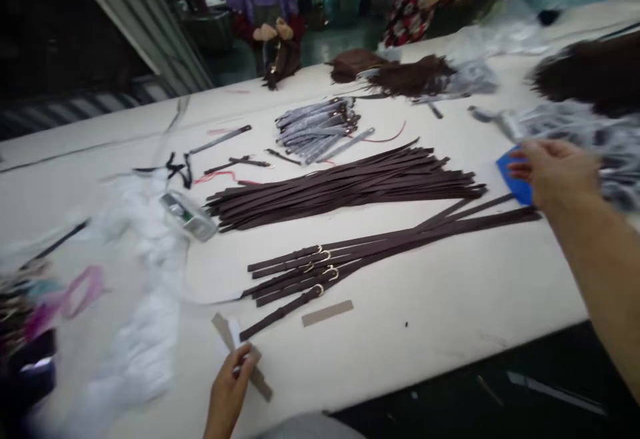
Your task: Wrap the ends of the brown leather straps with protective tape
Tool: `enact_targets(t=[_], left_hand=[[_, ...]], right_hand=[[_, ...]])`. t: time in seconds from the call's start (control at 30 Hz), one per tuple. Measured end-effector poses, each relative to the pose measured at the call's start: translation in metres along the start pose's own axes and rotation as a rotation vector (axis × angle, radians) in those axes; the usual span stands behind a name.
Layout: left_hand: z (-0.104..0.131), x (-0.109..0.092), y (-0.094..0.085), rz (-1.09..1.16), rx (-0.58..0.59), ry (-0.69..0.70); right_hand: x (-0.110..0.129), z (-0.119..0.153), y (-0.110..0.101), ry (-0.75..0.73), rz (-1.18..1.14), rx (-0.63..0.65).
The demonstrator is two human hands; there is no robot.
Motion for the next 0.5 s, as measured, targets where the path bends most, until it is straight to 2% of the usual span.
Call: enact_targets(t=[0.07,0.17,0.23,0.27,0.37,0.5], left_hand=[[0.003,0.005,-0.001,-0.006,-0.014,0.005],[0.008,0.015,-0.005,-0.005,-0.07,-0.042],[0.011,0.023,-0.01,-0.004,-0.095,-0.056],[0.012,0.028,-0.014,-0.005,-0.103,-0.057],[0.008,0.043,-0.025,0.0,-0.121,-0.047],[-0.009,0.059,-0.042,0.033,-0.123,0.005]], right_hand=[[-0.007,0.05,0.071,-0.052,-0.07,0.197],[0.005,0.155,0.174,-0.197,-0.15,0.589],[0.022,0.212,0.223,-0.335,-0.183,0.75],[0.031,0.231,0.243,-0.399,-0.182,0.796],[0.053,0.253,0.285,-0.53,-0.098,0.816],[0.072,0.243,0.32,-0.579,0.118,0.768]])
Point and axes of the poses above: each hand's wrist, its own z-axis away from the middle knuckle, its own y-axis out of the palm, x = y × z, the point moved 1 cm from there along -z, towards the middle knuckle, and after that the axes turned 10 degrees about -y, right-handed, at the moved point
